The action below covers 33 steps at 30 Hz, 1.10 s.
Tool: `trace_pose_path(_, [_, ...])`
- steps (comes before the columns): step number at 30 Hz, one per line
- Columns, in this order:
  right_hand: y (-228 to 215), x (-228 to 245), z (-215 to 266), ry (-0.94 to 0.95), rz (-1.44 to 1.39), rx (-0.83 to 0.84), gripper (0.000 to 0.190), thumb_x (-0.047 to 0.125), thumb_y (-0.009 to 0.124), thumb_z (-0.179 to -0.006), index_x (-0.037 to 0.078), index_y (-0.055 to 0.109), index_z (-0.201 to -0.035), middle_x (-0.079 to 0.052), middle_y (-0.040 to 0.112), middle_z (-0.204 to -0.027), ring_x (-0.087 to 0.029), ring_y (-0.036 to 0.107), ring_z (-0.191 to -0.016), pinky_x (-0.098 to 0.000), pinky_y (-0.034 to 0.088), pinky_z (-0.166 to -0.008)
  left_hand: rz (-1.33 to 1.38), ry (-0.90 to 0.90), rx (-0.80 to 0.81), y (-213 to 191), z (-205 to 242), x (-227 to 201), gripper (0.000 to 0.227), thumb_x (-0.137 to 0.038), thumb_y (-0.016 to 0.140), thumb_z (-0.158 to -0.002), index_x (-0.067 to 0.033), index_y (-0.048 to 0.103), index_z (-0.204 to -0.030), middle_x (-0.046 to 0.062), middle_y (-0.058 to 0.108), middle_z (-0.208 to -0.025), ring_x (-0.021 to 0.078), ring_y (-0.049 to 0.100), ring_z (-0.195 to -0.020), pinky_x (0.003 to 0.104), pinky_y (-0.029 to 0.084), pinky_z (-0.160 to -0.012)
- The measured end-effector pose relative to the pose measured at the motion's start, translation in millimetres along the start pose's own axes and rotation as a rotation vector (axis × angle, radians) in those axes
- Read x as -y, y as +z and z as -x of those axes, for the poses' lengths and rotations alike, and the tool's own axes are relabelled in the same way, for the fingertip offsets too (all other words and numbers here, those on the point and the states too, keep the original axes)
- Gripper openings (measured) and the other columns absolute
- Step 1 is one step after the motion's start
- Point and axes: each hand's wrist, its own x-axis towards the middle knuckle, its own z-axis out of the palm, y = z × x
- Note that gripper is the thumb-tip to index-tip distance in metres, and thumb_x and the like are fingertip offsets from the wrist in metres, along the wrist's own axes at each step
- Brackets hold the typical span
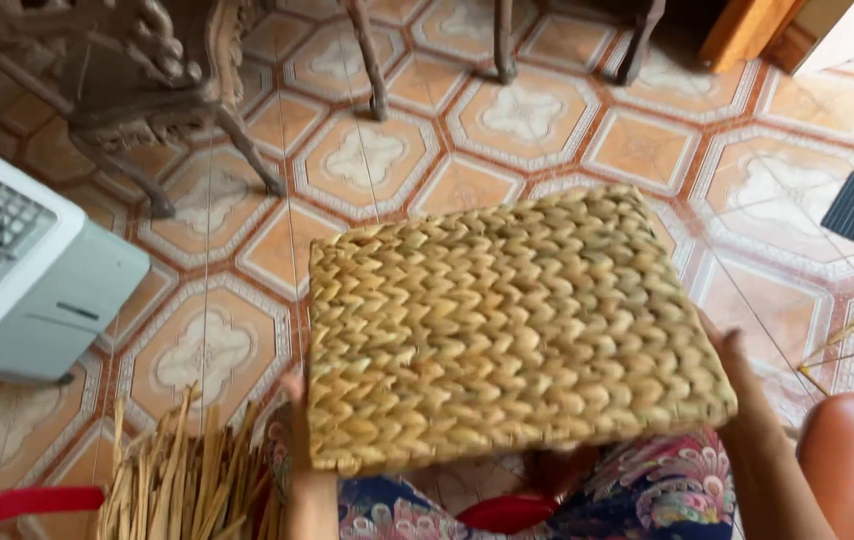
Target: The recorder weaves a rectangular basket using natural fiber strips, finishing the frame and edges.
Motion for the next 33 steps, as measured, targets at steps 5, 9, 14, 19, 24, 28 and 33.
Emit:
trace_pose_path(5, [-59.3,-47.4,-25.0,0.079,0.037,-0.002,0.092,0.06,0.056,-0.099,-0.009,0.04,-0.158,-0.035,0.046,-0.15,-0.044,0.048,-0.131,-0.0523,0.042,-0.105,-0.054,0.028,0.03,16.7,10.6,-2.9,0.091,-0.073,0.029,-0.099,-0.0043,0.028,-0.159,0.019,0.041,-0.157,0.0338,0.041,-0.141,0.054,0.036,-0.115])
trace_pose_path(9, [11.5,-18.7,-1.4,0.004,0.211,-0.096,0.089,0.055,0.061,-0.091,0.001,0.039,-0.157,-0.024,0.047,-0.152,-0.035,0.049,-0.133,-0.0449,0.041,-0.106,-0.117,0.032,0.114,24.3,-13.8,-20.4,0.089,-0.071,0.03,-0.099,-0.0042,0.029,-0.157,0.018,0.042,-0.154,0.0331,0.042,-0.138,0.053,0.037,-0.113])
trace_pose_path(14, [34.8,1.7,43.6,-0.279,0.276,-0.014,0.085,0.047,0.062,-0.09,0.002,0.039,-0.158,-0.015,0.051,-0.155,-0.025,0.05,-0.138,-0.0375,0.04,-0.111,-0.174,-0.023,0.202,22.5,-27.9,-29.7,0.085,-0.07,0.031,-0.101,-0.0041,0.03,-0.155,0.018,0.043,-0.15,0.0321,0.043,-0.135,0.052,0.037,-0.111])
trace_pose_path(19, [29.2,20.5,65.1,-0.382,0.123,-0.069,0.082,0.041,0.063,-0.091,0.003,0.036,-0.159,-0.017,0.054,-0.15,-0.027,0.056,-0.13,-0.0397,0.046,-0.105,-0.228,-0.049,0.326,9.5,-72.7,-36.2,0.082,-0.068,0.032,-0.102,-0.0039,0.032,-0.153,0.017,0.043,-0.147,0.0312,0.043,-0.131,0.051,0.037,-0.108])
trace_pose_path(24, [-46.8,4.1,59.6,-0.461,-0.028,-0.143,0.077,0.037,0.063,-0.093,0.0,0.038,-0.157,-0.018,0.057,-0.145,-0.028,0.06,-0.124,-0.0408,0.05,-0.101,-0.278,-0.039,0.453,-72.0,-122.9,20.3,0.079,-0.066,0.033,-0.103,-0.0037,0.033,-0.151,0.016,0.044,-0.143,0.0303,0.044,-0.128,0.05,0.038,-0.106])
trace_pose_path(28, [-88.1,4.7,55.6,-0.485,-0.111,-0.131,0.07,0.033,0.061,-0.095,-0.001,0.042,-0.153,-0.016,0.059,-0.143,-0.026,0.059,-0.125,-0.0407,0.049,-0.101,-0.32,-0.016,0.524,-58.1,-175.4,10.8,0.076,-0.065,0.034,-0.104,-0.0036,0.035,-0.149,0.016,0.044,-0.141,0.0296,0.044,-0.125,0.049,0.038,-0.104])
trace_pose_path(33, [-152.5,63.1,51.0,-0.505,0.168,-0.207,0.06,0.029,0.057,-0.099,0.001,0.047,-0.151,-0.012,0.06,-0.144,-0.022,0.059,-0.125,-0.0378,0.048,-0.104,-0.355,0.005,0.656,-8.4,-272.7,9.6,0.073,-0.063,0.035,-0.105,-0.0034,0.036,-0.147,0.015,0.045,-0.137,0.0287,0.045,-0.122,0.048,0.038,-0.101])
